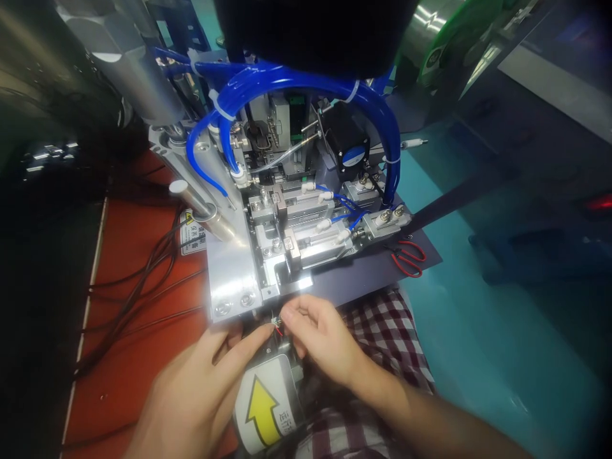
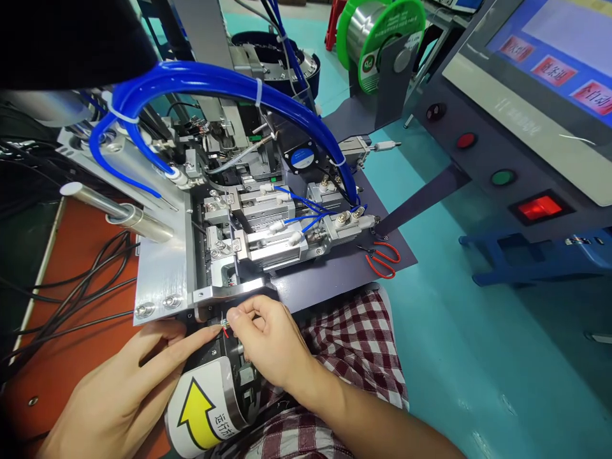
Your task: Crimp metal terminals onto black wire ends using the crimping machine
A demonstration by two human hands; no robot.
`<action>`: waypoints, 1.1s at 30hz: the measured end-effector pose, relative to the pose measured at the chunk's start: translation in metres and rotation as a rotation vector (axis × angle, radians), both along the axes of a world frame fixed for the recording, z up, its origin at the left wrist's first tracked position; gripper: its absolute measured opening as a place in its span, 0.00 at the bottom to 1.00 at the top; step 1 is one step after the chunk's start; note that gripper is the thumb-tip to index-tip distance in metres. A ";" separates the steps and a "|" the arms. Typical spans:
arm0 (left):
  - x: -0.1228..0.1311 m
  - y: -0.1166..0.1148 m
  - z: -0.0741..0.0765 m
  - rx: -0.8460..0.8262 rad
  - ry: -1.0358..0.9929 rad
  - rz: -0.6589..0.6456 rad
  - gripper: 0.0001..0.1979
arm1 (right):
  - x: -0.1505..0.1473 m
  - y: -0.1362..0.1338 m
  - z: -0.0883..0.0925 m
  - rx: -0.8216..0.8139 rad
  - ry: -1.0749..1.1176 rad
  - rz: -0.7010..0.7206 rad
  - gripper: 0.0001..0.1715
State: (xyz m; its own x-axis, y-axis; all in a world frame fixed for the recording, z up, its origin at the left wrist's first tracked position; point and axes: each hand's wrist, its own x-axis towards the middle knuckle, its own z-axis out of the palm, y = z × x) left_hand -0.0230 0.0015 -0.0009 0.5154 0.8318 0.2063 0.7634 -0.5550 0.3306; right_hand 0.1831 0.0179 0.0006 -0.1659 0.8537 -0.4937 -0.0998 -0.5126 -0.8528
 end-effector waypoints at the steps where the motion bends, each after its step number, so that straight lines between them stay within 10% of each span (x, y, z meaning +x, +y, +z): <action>1: 0.000 0.000 0.000 -0.001 -0.001 0.000 0.18 | -0.001 0.000 0.000 -0.003 -0.015 -0.015 0.10; 8: -0.001 0.000 0.000 -0.001 -0.022 -0.002 0.18 | -0.014 -0.009 -0.003 0.188 -0.257 -0.092 0.10; 15: -0.002 0.002 0.003 -0.087 -0.139 0.003 0.15 | -0.001 -0.009 -0.002 0.025 -0.131 -0.032 0.11; 28: -0.005 0.000 -0.001 -0.100 -0.115 -0.002 0.16 | -0.003 -0.020 0.007 0.602 -0.617 -0.002 0.09; 33: -0.005 -0.001 -0.001 -0.086 -0.123 0.002 0.17 | -0.001 -0.020 0.005 0.509 -0.535 0.003 0.08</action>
